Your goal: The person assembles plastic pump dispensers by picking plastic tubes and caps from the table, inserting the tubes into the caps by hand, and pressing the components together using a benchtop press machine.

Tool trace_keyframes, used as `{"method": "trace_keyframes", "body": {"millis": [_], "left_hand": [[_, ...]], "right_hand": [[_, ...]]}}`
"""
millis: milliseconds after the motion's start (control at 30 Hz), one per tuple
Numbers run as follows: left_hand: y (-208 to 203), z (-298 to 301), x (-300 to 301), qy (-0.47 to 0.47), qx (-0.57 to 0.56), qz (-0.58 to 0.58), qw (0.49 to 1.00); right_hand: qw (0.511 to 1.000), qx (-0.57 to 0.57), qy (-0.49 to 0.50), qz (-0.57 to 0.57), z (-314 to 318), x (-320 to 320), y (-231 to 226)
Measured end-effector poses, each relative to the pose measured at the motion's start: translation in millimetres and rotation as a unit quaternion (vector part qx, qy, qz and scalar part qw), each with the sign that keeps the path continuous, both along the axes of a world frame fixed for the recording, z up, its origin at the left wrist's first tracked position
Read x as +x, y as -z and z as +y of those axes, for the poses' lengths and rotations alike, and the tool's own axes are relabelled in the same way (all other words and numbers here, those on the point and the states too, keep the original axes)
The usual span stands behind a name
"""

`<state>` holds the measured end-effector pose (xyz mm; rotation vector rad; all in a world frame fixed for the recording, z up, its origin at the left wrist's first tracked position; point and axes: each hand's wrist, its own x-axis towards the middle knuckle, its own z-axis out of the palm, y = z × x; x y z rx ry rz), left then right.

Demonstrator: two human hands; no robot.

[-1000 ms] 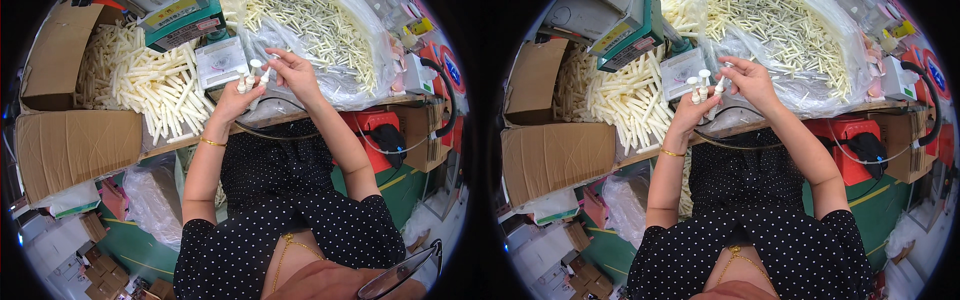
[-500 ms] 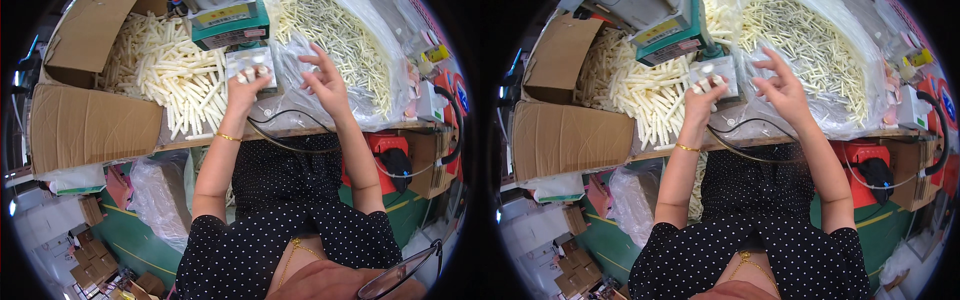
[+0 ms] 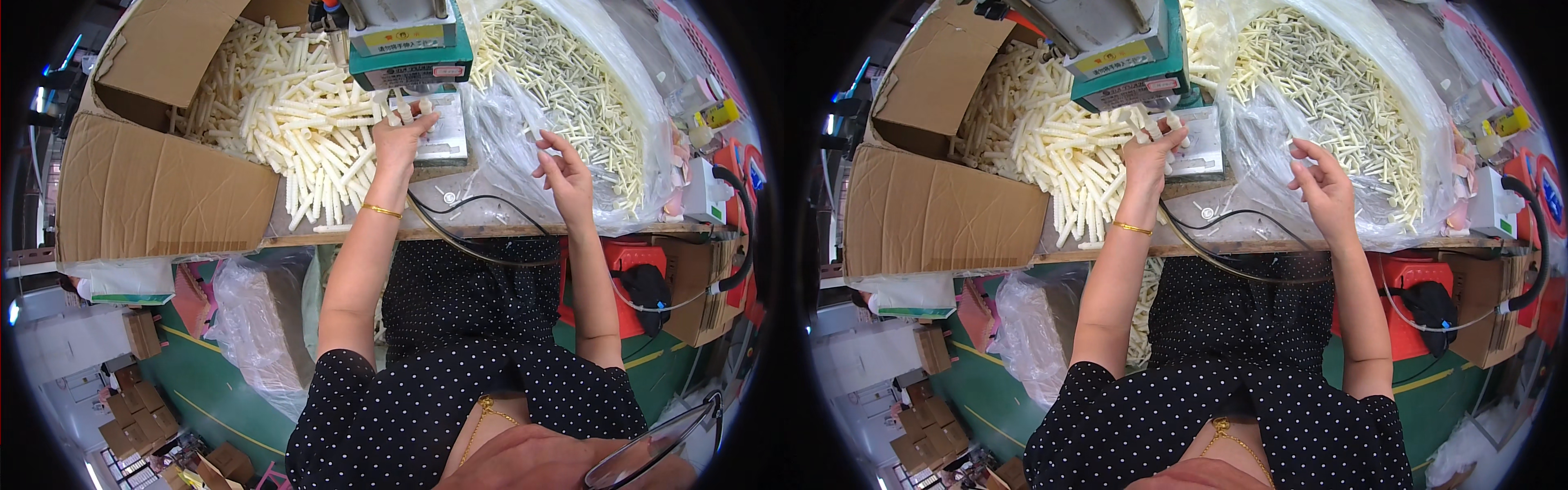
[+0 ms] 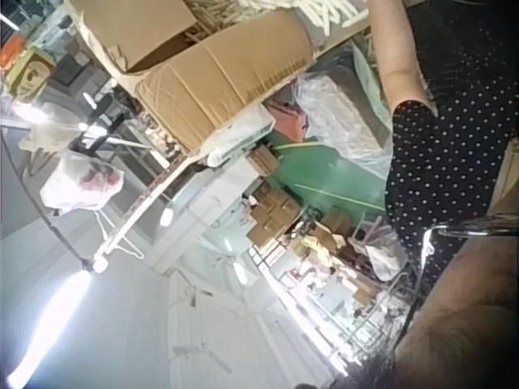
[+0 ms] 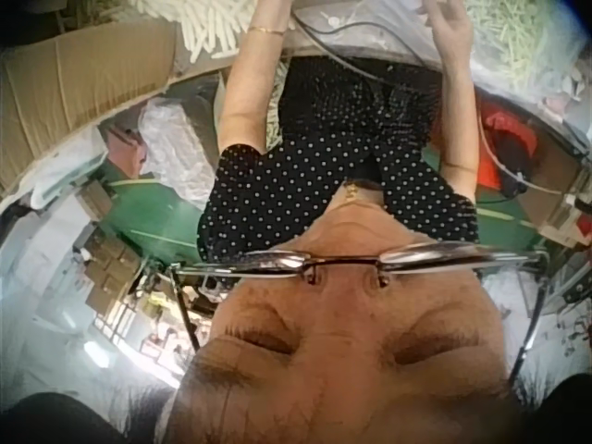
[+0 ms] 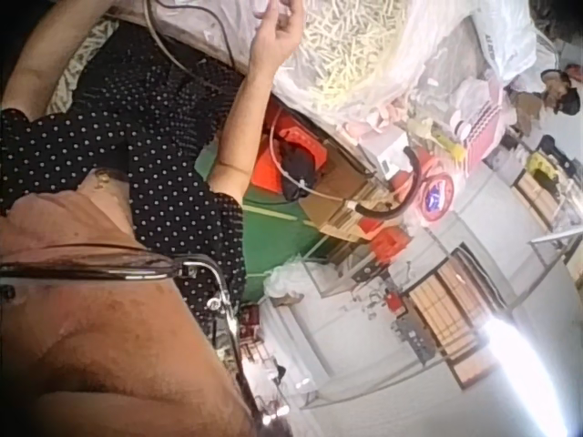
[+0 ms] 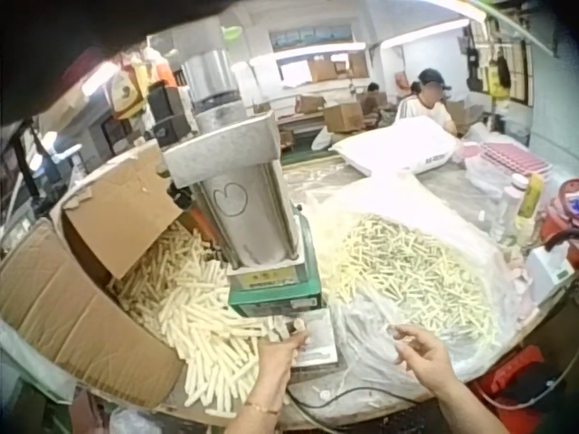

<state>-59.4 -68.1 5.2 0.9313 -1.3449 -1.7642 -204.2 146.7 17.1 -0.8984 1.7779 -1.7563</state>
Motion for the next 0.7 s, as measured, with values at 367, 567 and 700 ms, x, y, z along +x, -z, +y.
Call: {"method": "trace_keyframes", "body": {"millis": [367,567,700], "left_hand": [[-17.4,1.8,32.9,0.022,-0.37,-0.314,0.874],[7.3,-33.2,90.7,0.073,-0.445,-0.544,0.708],[-1.6,-31.0,93.4,0.096,-0.474,-0.541,0.688]], "right_hand": [[0.971,0.107,0.118,0.179,61.4,-79.3,23.4],[0.908,0.26,0.102,0.311,76.6,-102.5,42.4],[0.902,0.295,0.087,0.303,64.5,-83.4,27.0]]}}
